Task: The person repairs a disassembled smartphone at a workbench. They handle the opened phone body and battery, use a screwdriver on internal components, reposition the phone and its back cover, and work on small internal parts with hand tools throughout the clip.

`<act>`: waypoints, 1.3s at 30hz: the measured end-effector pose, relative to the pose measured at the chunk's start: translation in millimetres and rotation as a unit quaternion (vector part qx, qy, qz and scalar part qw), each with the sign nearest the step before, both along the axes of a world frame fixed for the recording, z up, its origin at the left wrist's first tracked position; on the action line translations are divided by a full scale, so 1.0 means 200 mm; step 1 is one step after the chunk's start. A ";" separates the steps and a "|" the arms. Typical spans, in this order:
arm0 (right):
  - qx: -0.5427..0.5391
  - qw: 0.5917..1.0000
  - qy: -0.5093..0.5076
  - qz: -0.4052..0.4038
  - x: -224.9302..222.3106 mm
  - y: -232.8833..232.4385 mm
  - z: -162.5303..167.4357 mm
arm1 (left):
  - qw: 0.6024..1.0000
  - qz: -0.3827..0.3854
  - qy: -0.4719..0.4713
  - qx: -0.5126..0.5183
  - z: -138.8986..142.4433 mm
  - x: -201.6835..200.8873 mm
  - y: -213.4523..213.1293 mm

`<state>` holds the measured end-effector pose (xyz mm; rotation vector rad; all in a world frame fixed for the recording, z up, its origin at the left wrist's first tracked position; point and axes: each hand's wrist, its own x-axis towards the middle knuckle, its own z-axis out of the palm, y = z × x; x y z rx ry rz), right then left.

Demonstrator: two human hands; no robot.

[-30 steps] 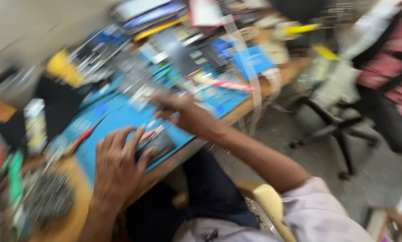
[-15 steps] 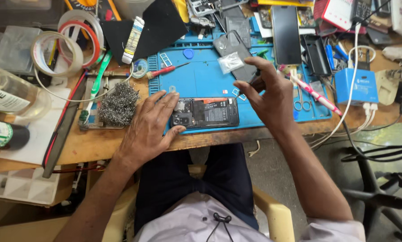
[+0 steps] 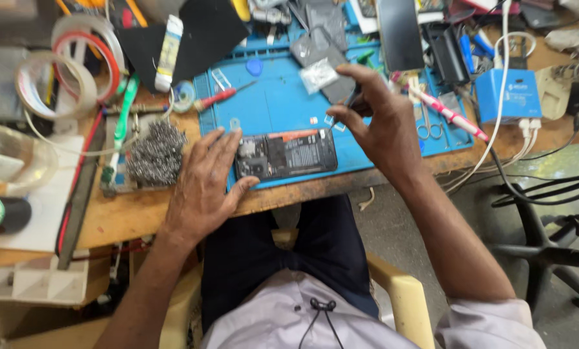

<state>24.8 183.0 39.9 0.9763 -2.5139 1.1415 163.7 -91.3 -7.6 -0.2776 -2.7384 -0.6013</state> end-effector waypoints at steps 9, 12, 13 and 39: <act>-0.251 0.966 -0.044 0.042 -0.20 -0.05 -0.06 | 0.999 -0.009 0.018 0.029 0.02 -0.02 -0.01; -0.203 0.979 -0.010 0.032 -0.27 -0.18 -0.13 | 0.999 -0.008 0.021 0.029 0.02 -0.02 -0.01; -0.199 0.979 -0.011 0.034 -0.30 -0.23 -0.15 | 0.999 -0.007 0.025 0.023 0.02 -0.02 -0.01; -0.315 0.940 -0.107 0.076 -0.25 -0.27 -0.18 | 0.999 -0.010 0.019 0.028 0.01 -0.01 -0.02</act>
